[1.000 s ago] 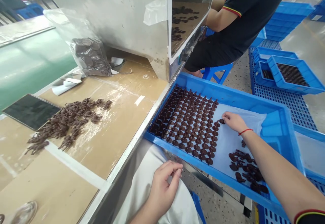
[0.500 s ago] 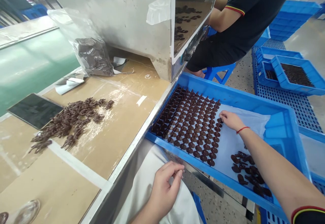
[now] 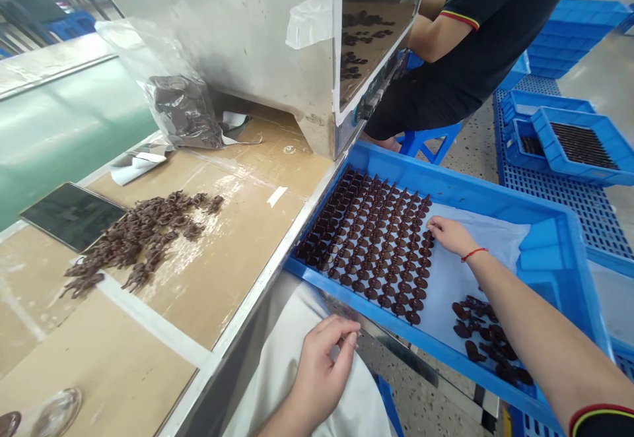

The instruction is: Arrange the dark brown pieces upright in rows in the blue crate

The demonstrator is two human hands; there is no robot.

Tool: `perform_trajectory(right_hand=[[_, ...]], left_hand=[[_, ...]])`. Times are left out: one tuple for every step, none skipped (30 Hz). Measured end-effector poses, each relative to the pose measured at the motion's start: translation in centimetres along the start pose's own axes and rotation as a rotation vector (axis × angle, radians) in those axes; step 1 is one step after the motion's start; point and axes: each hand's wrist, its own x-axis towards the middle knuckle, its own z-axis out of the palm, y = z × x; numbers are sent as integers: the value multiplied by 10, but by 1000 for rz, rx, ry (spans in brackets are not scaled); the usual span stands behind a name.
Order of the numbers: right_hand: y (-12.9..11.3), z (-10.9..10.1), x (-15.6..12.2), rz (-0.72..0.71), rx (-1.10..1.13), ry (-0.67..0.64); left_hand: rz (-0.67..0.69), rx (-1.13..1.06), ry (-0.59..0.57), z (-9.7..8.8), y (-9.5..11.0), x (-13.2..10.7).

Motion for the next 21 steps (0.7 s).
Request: perform_trajectory(right_hand=[[0, 0, 0, -4, 2, 2], [0, 0, 1, -8, 5, 3], [-1, 1, 1, -13, 8, 4], [-1, 0, 2, -17, 11, 5], [-1, 0, 2, -20, 14, 5], [-1, 0, 2, -23, 17, 6], [0, 0, 2, -25, 20, 6], [0, 0, 1, -26, 23, 7], [-1, 0, 1, -26, 26, 8], [-1, 0, 1, -25, 29, 9], [-2, 0, 0, -24, 32, 9], [-3, 1, 0, -22, 35, 8], [-4, 1, 0, -20, 38, 9], [-5, 2, 0, -15, 40, 13], [-5, 1, 0, -9, 42, 19], [-4, 0, 0, 0, 42, 29], [-1, -3, -2, 12, 42, 43], [3, -7, -4, 27, 39, 60], [9, -12, -7, 43, 34, 77], [17, -18, -13, 62, 26, 93], [27, -25, -20, 82, 14, 102]], left_hand=[[-2, 0, 1, 0, 1, 0], [-4, -1, 2, 0, 1, 0], [-6, -1, 2, 0, 1, 0], [-6, 0, 4, 0, 1, 0], [-5, 0, 6, 0, 1, 0], [-5, 1, 6, 0, 0, 0], [-7, 2, 5, 0, 0, 0], [-7, 4, 2, 0, -1, 0], [-8, 5, 0, 0, -1, 0], [-9, 7, -1, 0, -1, 0], [-8, 9, -2, 0, -1, 0], [-7, 12, -1, 0, 0, 1], [-6, 14, 2, 0, 0, 1], [-7, 15, 4, 1, 0, 1], [-6, 15, 6, 1, 0, 1], [-3, 13, 8, 0, 1, 2], [-1, 11, 9, 0, 1, 2], [2, 9, 8, 0, 0, 2], [6, 7, 7, 0, 0, 3], [10, 6, 7, -1, 0, 3], [14, 4, 9, -1, 0, 4]])
